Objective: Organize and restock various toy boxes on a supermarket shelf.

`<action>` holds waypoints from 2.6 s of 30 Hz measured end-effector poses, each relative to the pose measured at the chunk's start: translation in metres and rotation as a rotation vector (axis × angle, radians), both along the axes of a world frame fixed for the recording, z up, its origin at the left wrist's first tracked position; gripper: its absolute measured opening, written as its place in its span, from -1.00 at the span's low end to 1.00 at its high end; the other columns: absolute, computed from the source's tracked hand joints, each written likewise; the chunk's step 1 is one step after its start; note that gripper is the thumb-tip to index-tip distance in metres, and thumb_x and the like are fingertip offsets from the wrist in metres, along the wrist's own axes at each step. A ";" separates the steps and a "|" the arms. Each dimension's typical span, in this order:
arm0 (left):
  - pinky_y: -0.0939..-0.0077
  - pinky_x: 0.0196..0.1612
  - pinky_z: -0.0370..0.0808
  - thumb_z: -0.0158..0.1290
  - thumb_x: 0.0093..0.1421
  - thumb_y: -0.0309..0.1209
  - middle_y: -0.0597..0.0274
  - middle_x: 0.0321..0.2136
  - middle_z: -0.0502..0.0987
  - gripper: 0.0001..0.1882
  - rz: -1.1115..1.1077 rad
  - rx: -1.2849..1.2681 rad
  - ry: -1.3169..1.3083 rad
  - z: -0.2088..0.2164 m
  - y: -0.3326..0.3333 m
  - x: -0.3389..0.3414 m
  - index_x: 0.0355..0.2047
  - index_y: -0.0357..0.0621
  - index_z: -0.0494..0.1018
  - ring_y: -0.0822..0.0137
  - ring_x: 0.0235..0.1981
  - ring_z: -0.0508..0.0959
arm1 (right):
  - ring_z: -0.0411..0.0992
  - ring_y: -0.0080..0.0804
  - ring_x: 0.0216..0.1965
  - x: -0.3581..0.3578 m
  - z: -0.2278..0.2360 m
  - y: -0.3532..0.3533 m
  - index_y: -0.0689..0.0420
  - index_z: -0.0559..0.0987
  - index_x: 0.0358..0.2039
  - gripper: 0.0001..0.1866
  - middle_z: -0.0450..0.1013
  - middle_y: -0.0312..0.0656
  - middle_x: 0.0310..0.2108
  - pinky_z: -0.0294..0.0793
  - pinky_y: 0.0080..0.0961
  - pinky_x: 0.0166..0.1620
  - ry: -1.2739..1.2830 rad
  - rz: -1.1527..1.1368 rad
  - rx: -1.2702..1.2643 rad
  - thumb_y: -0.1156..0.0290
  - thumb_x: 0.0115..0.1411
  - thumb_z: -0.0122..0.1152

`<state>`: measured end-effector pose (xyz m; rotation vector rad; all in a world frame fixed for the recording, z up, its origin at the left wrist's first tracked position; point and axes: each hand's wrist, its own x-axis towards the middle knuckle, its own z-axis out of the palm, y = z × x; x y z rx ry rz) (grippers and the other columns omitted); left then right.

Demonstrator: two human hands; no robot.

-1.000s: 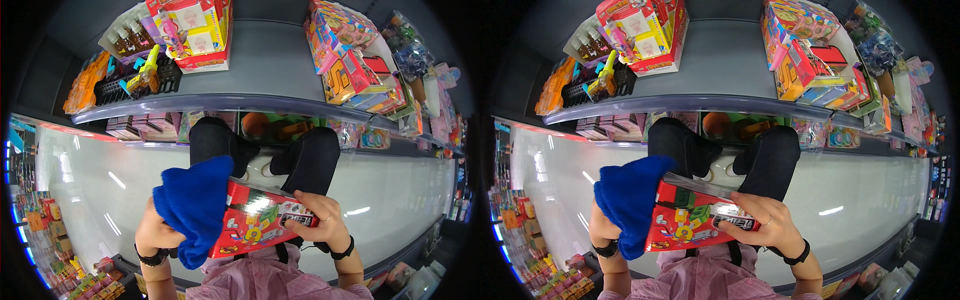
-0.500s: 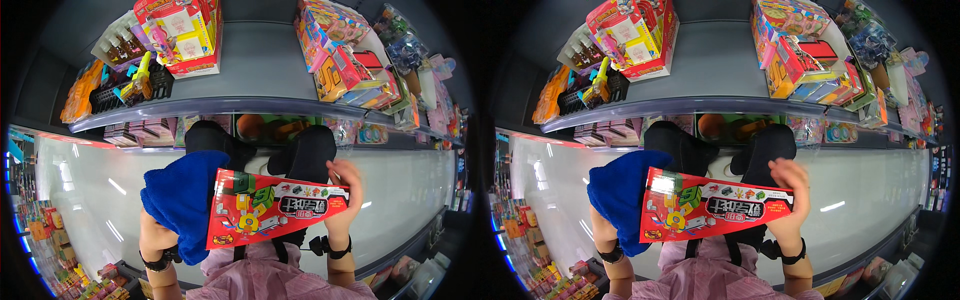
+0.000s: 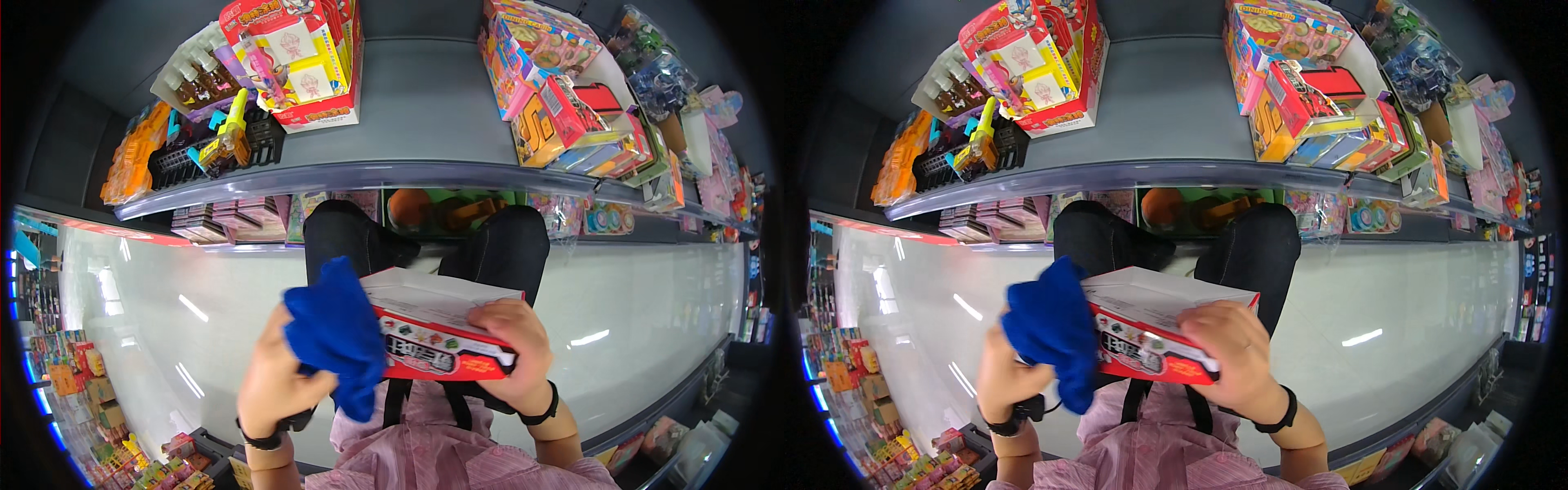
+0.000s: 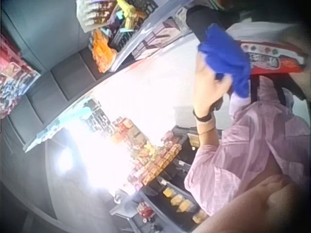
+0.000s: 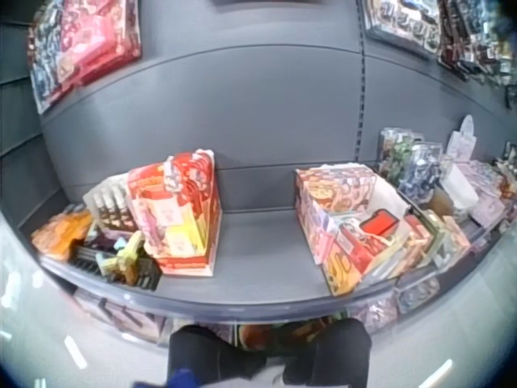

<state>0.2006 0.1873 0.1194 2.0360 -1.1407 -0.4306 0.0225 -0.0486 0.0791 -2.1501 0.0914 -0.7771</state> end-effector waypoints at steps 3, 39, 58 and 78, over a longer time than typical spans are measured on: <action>0.13 0.13 0.38 0.31 -0.14 -0.48 0.03 -0.06 0.52 -0.68 -0.099 -0.071 -0.012 -0.012 -0.024 -0.017 -0.30 -0.12 0.57 -0.13 0.01 0.48 | 0.51 -0.24 -0.30 0.020 0.008 0.020 0.16 0.55 -0.06 -0.49 0.52 -0.19 -0.29 0.49 -0.33 -0.14 0.022 -0.067 -0.346 0.46 -0.12 0.37; 0.48 0.01 0.43 0.28 0.11 -0.38 0.21 -0.13 0.53 -0.51 0.575 -0.529 0.278 -0.068 0.039 0.003 -0.01 -0.28 0.39 0.40 -0.13 0.52 | 0.26 -0.01 0.25 -0.059 0.124 -0.213 0.41 0.29 0.15 -0.55 0.29 0.12 0.21 0.21 -0.03 0.32 -0.917 -0.393 1.270 0.54 0.26 -0.02; 0.47 0.03 0.42 0.24 0.13 -0.41 0.19 -0.10 0.51 -0.52 0.613 -0.519 0.352 -0.064 0.038 -0.001 0.03 -0.28 0.36 0.40 -0.11 0.51 | 0.44 -0.20 -0.05 -0.037 0.116 -0.237 0.31 0.43 -0.01 -0.67 0.47 -0.02 -0.10 0.53 -0.38 -0.10 -0.782 -0.188 1.331 0.41 0.26 0.07; 0.03 0.05 0.39 0.18 0.08 -0.27 -0.12 -0.04 0.45 -0.48 -0.090 0.049 -0.515 -0.032 -0.254 0.101 0.03 -0.22 0.41 -0.24 -0.06 0.40 | 0.52 -0.32 -0.01 -0.084 0.058 -0.173 0.18 0.45 0.02 -0.67 0.51 -0.14 0.02 0.58 -0.33 0.00 -0.769 -0.231 1.363 0.33 0.29 0.06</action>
